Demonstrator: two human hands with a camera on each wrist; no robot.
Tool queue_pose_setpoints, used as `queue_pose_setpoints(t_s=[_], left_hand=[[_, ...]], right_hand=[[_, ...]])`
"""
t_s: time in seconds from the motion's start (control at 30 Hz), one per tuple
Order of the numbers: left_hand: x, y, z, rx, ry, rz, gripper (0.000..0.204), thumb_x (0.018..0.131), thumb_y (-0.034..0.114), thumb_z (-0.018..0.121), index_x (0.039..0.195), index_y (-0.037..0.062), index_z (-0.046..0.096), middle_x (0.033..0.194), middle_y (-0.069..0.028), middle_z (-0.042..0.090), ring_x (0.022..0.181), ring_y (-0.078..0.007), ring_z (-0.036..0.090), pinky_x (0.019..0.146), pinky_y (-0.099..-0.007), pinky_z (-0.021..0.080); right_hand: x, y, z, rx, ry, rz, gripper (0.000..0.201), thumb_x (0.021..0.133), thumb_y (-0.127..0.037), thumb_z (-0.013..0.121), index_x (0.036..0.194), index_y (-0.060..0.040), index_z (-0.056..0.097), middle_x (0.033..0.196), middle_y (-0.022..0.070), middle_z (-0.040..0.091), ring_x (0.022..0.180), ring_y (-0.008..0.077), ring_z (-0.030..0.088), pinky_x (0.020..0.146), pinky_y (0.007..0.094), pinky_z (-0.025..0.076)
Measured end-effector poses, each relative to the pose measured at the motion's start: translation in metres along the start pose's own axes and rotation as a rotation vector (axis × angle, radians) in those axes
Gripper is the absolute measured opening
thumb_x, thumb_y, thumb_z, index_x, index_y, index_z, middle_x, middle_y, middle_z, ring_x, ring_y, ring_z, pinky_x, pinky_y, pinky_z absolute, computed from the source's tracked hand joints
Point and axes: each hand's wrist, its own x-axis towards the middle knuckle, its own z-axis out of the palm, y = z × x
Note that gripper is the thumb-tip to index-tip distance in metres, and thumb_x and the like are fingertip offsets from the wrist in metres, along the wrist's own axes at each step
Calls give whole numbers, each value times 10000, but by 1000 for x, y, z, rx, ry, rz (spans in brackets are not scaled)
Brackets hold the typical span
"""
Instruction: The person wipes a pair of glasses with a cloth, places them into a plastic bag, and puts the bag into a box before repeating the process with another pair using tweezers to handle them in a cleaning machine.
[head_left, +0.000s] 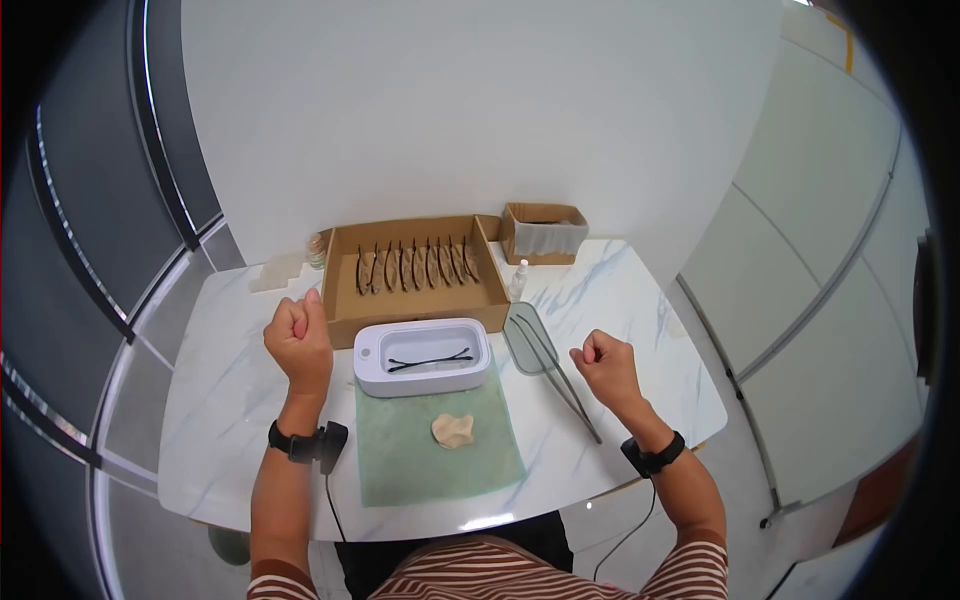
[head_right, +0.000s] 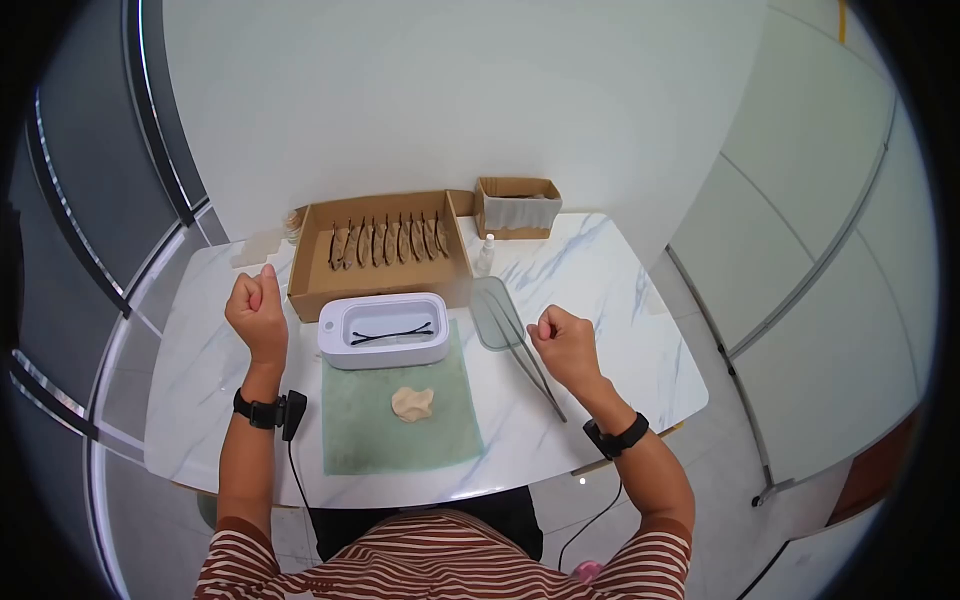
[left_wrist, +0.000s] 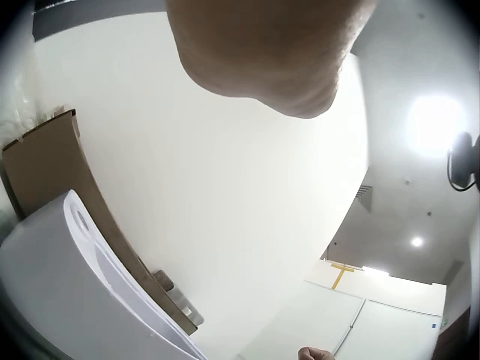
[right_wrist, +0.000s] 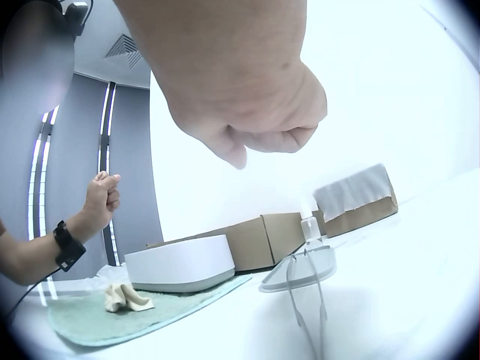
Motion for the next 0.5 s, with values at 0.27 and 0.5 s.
queue_pose_setpoints(t_s=[0.27, 0.5], left_hand=[[-5, -23, 1, 87, -85, -50, 501, 953, 20, 684, 663, 76, 280, 591, 28, 264, 603, -77, 215, 498, -298, 204], [8, -25, -8, 4, -43, -89, 489, 953, 23, 687, 675, 68, 287, 601, 40, 259, 608, -76, 216, 499, -290, 215]], right_hand=[[-4, 7, 18, -534, -397, 1, 560, 854, -374, 771, 1264, -31, 603, 1037, 161, 699, 852, 307, 694, 746, 404, 549], [-16, 33, 37, -678, -297, -129, 585, 830, -362, 787, 1261, -15, 595, 974, 156, 715, 810, 318, 695, 734, 419, 548]])
